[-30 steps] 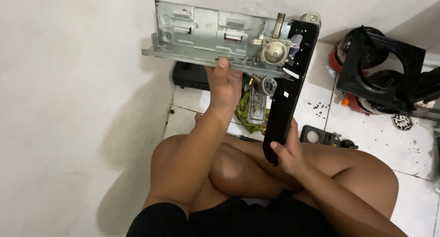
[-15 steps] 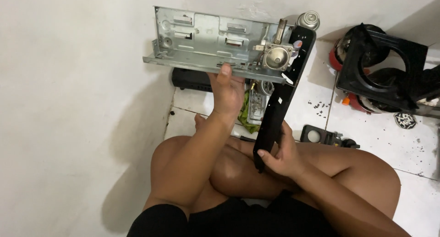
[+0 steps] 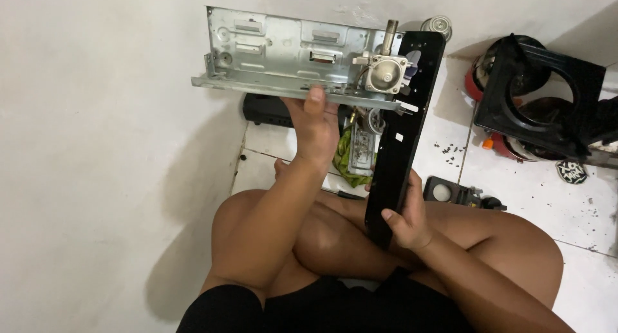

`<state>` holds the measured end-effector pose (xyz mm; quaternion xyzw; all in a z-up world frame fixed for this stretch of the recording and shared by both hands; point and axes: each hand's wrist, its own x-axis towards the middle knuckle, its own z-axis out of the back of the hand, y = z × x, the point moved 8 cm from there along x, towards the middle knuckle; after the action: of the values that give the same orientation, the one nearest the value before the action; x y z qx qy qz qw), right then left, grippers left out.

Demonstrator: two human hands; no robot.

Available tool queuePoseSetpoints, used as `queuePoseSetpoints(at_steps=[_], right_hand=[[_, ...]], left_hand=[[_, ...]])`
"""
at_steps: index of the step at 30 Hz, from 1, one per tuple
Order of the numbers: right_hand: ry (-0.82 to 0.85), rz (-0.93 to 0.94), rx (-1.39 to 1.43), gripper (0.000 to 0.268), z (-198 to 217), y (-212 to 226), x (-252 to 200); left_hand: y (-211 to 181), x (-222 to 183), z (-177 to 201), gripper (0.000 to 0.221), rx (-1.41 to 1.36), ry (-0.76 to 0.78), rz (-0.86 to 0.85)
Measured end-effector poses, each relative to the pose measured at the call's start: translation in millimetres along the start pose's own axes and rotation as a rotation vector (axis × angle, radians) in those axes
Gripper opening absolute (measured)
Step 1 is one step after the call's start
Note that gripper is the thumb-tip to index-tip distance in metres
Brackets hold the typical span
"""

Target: Wiping down and inspecting internal metal and plastic components of an appliance, likely a gas stove, during maintenance.

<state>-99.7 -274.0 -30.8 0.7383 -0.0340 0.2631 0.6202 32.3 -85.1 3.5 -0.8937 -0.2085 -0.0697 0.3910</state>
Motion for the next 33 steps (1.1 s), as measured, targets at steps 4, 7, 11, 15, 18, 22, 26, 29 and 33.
queuePoseSetpoints(at_steps=[4,7,11,15,18,22,26,29,33], right_hand=[[0.003,0.033,-0.028,0.083,-0.1,-0.7,1.6],[-0.006,0.036,-0.031,0.084,1.2,-4.7,-0.6],[-0.012,0.003,-0.006,0.084,-1.2,-1.1,-0.4],[-0.035,-0.026,0.043,0.082,-2.1,5.2,2.7],[-0.041,-0.003,0.035,0.082,1.7,0.1,0.4],[-0.092,-0.020,0.065,0.085,8.7,-3.5,-2.7],[-0.102,-0.004,0.051,0.086,9.4,-1.1,-2.7],[-0.115,-0.008,-0.022,0.085,10.6,1.2,-0.4],[-0.121,0.042,-0.119,0.085,18.1,7.5,5.3]], left_hand=[[7.8,-9.8,6.1,0.090,0.119,-0.047,-0.013],[17.4,-15.2,18.9,0.095,0.241,-0.081,-0.025],[14.4,-20.2,11.3,0.101,0.299,-0.073,-0.026],[11.7,-21.1,12.1,0.104,0.324,-0.068,-0.086],[13.2,-22.1,20.7,0.102,0.339,-0.048,-0.091],[0.0,-20.0,12.6,0.097,0.351,-0.043,-0.116],[3.9,-20.0,16.5,0.098,0.395,-0.009,-0.097],[7.1,-24.4,13.3,0.098,0.382,0.002,-0.072],[4.2,-27.9,-4.5,0.098,0.327,-0.036,-0.056]])
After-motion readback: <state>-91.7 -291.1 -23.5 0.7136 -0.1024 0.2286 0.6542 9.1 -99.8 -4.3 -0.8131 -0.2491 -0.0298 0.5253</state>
